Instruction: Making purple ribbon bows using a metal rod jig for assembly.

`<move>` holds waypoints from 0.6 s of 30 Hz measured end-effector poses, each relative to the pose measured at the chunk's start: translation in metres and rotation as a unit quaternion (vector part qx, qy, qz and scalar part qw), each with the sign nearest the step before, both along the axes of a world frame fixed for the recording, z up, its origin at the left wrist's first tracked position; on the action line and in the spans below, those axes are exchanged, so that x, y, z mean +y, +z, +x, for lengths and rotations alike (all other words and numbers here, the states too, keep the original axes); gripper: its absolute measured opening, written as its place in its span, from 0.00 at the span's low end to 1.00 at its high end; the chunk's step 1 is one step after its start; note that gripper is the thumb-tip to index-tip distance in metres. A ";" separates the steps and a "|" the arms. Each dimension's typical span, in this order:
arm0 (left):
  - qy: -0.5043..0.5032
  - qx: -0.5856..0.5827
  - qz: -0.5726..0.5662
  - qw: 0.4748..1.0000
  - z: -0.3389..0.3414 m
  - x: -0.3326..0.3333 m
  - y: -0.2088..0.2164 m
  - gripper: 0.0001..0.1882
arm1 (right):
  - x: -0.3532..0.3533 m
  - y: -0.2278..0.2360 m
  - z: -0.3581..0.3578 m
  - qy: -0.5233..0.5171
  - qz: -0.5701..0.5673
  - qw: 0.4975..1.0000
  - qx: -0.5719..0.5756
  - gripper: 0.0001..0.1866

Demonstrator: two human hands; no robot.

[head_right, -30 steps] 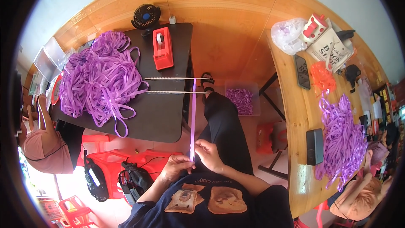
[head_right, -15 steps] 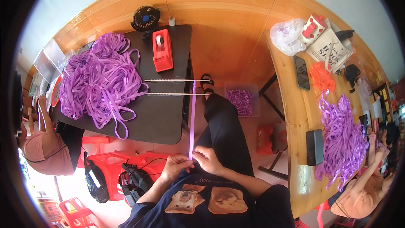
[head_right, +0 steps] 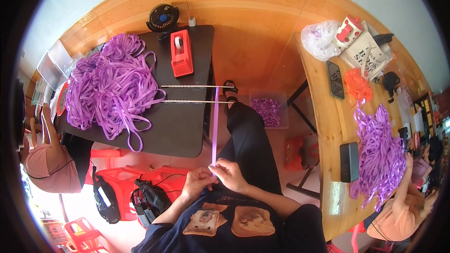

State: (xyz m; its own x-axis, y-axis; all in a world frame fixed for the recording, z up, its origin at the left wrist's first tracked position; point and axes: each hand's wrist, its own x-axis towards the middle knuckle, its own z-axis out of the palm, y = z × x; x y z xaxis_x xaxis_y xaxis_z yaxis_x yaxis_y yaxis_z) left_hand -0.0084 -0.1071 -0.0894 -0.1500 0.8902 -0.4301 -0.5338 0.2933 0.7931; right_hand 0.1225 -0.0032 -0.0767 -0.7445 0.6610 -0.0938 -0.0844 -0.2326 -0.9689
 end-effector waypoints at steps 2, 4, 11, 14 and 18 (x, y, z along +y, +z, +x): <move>0.001 0.009 -0.001 1.000 0.001 0.001 0.000 0.10 | -0.003 -0.002 0.000 -0.019 0.017 1.000 -0.013 0.08; 0.003 0.019 -0.002 1.000 0.001 0.000 0.000 0.10 | -0.003 -0.004 0.000 -0.024 0.038 0.999 -0.021 0.08; -0.001 -0.010 0.004 1.000 -0.001 -0.001 -0.003 0.08 | -0.001 -0.010 0.002 -0.037 -0.003 0.998 -0.043 0.09; 0.006 -0.052 -0.011 0.999 -0.004 -0.001 -0.008 0.06 | 0.000 -0.008 0.002 -0.041 0.007 0.999 -0.034 0.09; 0.149 0.002 0.012 0.989 -0.015 0.008 -0.022 0.06 | 0.001 -0.007 0.005 -0.027 0.045 0.997 -0.064 0.09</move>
State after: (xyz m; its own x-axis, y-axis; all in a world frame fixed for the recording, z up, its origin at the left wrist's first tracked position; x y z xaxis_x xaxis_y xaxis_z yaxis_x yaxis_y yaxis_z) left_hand -0.0233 -0.0991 -0.1113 -0.4084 0.8166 -0.4079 -0.5898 0.1050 0.8007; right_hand 0.1275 -0.0026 -0.0840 -0.6940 0.7093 -0.1233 0.0307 -0.1420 -0.9894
